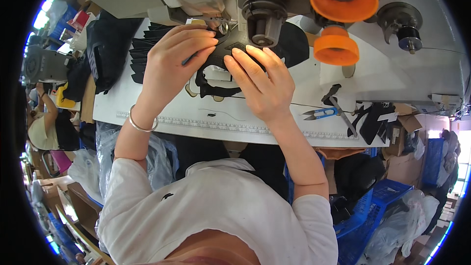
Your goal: The person sews black fabric pieces using a sewing machine in a workshop. They repeatedly pick up a fabric piece, align it under the needle, sew along the edges, and place the finished piece aside. The process is repeated for multiple identical parts.
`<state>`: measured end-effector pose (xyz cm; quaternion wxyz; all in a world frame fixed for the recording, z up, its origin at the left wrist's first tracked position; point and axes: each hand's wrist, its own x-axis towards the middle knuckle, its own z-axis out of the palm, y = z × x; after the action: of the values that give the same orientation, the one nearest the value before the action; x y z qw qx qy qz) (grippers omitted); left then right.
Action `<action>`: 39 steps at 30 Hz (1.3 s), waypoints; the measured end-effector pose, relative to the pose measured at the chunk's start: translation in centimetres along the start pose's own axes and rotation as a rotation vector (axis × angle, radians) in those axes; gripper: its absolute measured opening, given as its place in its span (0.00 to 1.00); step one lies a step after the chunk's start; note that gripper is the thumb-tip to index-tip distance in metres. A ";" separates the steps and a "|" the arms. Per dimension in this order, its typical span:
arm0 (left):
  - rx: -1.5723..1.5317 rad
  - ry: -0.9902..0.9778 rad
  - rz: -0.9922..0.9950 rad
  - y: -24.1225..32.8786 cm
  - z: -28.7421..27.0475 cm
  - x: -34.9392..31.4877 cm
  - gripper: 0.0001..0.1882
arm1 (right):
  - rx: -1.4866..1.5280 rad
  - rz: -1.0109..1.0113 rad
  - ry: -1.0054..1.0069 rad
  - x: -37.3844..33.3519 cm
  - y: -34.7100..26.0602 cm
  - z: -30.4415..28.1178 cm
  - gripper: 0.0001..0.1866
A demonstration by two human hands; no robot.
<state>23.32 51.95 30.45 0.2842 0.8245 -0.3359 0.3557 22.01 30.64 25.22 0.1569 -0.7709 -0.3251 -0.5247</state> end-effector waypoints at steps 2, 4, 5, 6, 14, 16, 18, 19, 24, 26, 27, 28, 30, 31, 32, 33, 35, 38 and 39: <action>0.043 0.002 0.044 -0.1 0.2 -0.4 0.10 | 0.002 0.005 0.001 -0.1 0.0 0.0 0.12; 0.083 0.010 0.092 -0.3 0.4 -0.5 0.11 | -0.002 0.007 0.005 -0.1 0.0 0.1 0.12; 0.096 0.013 0.105 -0.4 0.5 -0.6 0.11 | -0.003 0.008 0.006 -0.2 0.0 0.1 0.13; 0.109 0.016 0.118 -0.4 0.5 -0.6 0.11 | -0.004 0.009 0.006 -0.3 0.0 0.2 0.13; 0.116 0.087 0.125 -0.3 1.1 -0.8 0.10 | 0.007 0.011 0.009 -0.2 0.1 0.1 0.13; 0.095 0.099 0.113 -0.4 1.2 -0.8 0.10 | 0.001 0.010 0.003 -0.1 0.1 0.0 0.14; 0.074 0.101 0.096 -0.4 1.3 -0.7 0.10 | 0.002 0.011 -0.005 0.0 0.1 -0.1 0.14; 0.066 0.100 0.085 -0.4 1.4 -0.8 0.11 | 0.005 0.013 -0.010 0.0 0.1 -0.1 0.14; 0.035 0.138 0.057 -0.7 1.8 -0.6 0.08 | 0.001 0.011 -0.024 0.2 0.2 -0.1 0.15; 0.041 0.159 0.063 -0.7 1.9 -0.6 0.07 | 0.010 0.021 -0.037 0.3 0.2 -0.2 0.15; 0.045 0.164 0.063 -0.5 2.0 -0.5 0.07 | 0.018 0.025 -0.048 0.4 0.4 -0.4 0.16; 0.048 0.167 0.066 -0.4 2.0 -0.4 0.07 | 0.023 0.031 -0.057 0.5 0.7 -0.5 0.16; 0.054 0.168 0.049 -0.2 2.0 -0.5 0.08 | 0.038 0.025 -0.053 0.5 0.9 -0.4 0.16; 0.057 0.167 0.041 -0.1 2.1 -0.6 0.08 | 0.044 0.024 -0.054 0.6 0.9 -0.5 0.16; 0.064 0.173 0.043 0.0 2.1 -0.6 0.08 | 0.049 0.024 -0.055 0.6 1.0 -0.5 0.16; 0.071 0.178 0.045 0.1 2.1 -0.5 0.08 | 0.054 0.024 -0.052 0.7 1.0 -0.5 0.16; 0.081 0.192 0.052 0.1 2.3 -0.5 0.08 | 0.060 0.019 -0.049 0.8 1.3 -0.4 0.16; 0.110 0.184 0.047 0.4 2.5 -0.5 0.09 | 0.099 0.032 -0.060 0.8 2.0 -0.4 0.15; 0.129 0.164 0.031 0.9 2.4 -0.7 0.10 | 0.106 0.035 -0.074 0.8 2.2 -0.5 0.15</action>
<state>23.27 49.91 28.71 0.2517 0.8039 -0.3006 0.4473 23.35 29.00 26.37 0.1945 -0.7859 -0.3445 -0.4753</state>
